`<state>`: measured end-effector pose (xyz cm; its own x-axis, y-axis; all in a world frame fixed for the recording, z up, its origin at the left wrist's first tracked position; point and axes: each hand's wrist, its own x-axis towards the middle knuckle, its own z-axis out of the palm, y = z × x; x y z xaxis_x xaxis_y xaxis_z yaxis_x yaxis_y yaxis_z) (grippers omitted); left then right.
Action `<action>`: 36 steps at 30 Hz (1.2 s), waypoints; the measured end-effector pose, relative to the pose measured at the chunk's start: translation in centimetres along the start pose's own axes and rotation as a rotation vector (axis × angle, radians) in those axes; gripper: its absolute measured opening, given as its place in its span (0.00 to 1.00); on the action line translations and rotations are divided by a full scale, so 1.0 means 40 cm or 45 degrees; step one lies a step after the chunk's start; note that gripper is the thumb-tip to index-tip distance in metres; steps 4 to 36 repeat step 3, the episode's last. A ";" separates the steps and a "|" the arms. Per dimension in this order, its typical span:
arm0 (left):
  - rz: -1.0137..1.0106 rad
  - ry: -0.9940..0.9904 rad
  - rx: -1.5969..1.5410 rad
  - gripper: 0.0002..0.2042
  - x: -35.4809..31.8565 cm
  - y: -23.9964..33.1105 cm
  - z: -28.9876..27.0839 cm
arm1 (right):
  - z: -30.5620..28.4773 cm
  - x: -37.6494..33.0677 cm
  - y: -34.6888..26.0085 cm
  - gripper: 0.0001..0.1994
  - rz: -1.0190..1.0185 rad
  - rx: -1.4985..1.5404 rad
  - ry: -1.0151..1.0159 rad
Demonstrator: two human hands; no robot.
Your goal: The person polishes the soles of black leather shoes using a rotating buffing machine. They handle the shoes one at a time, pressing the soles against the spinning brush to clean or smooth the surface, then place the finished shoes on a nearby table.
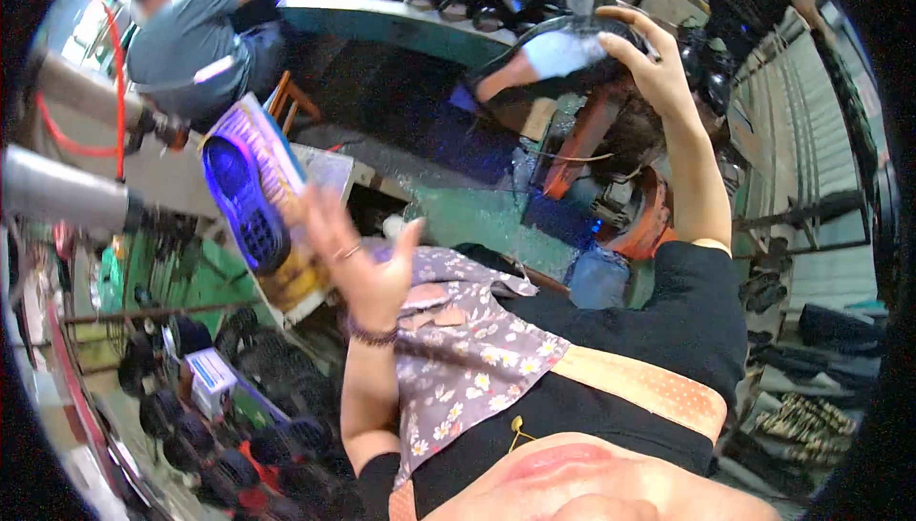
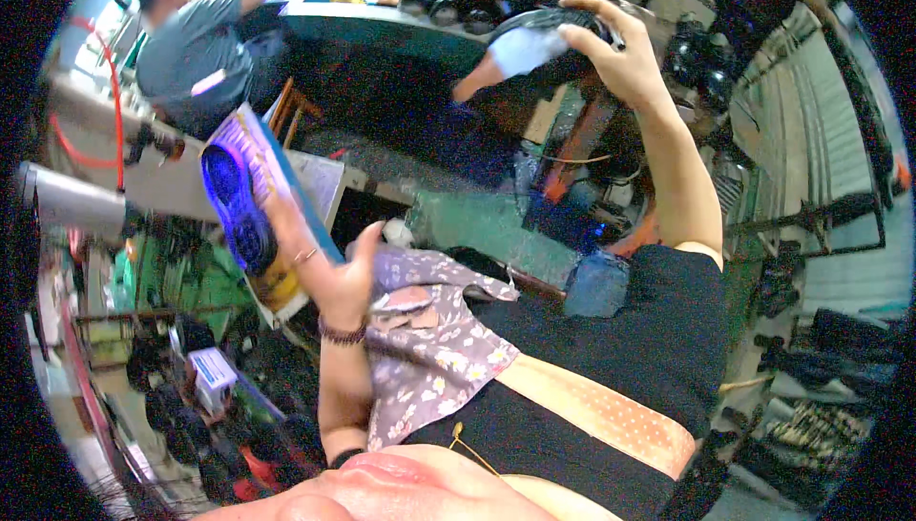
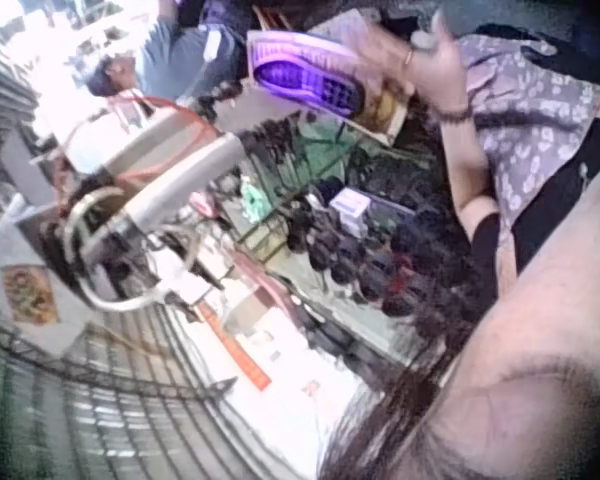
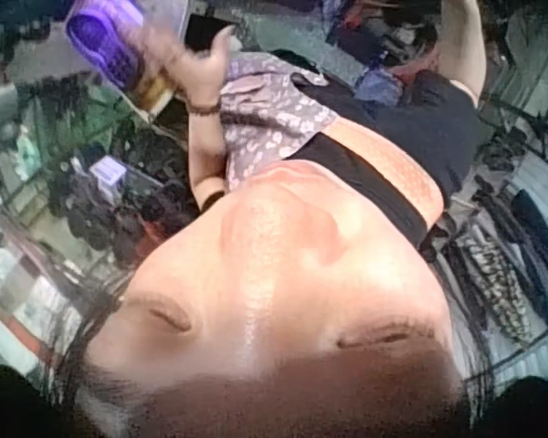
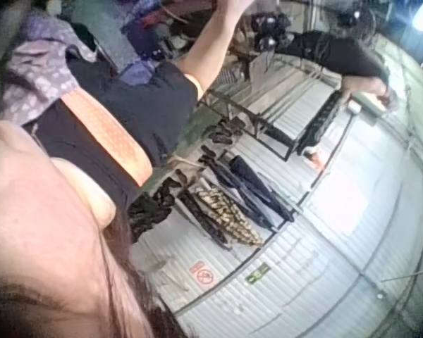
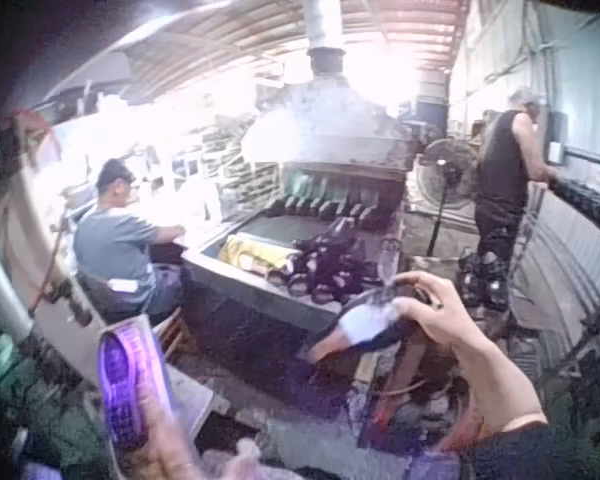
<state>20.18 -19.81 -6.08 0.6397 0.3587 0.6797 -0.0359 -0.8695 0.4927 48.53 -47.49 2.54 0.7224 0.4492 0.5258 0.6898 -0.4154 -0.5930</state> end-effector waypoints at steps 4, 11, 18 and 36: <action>0.043 -0.239 0.106 0.46 0.033 0.036 0.004 | 0.110 -0.023 -0.177 0.19 0.282 0.715 -0.375; 0.043 -0.239 0.106 0.46 0.033 0.036 0.004 | 0.110 -0.023 -0.177 0.19 0.282 0.715 -0.375; 0.043 -0.239 0.106 0.46 0.033 0.036 0.004 | 0.110 -0.023 -0.177 0.19 0.282 0.715 -0.375; 0.043 -0.239 0.106 0.46 0.033 0.036 0.004 | 0.110 -0.023 -0.177 0.19 0.282 0.715 -0.375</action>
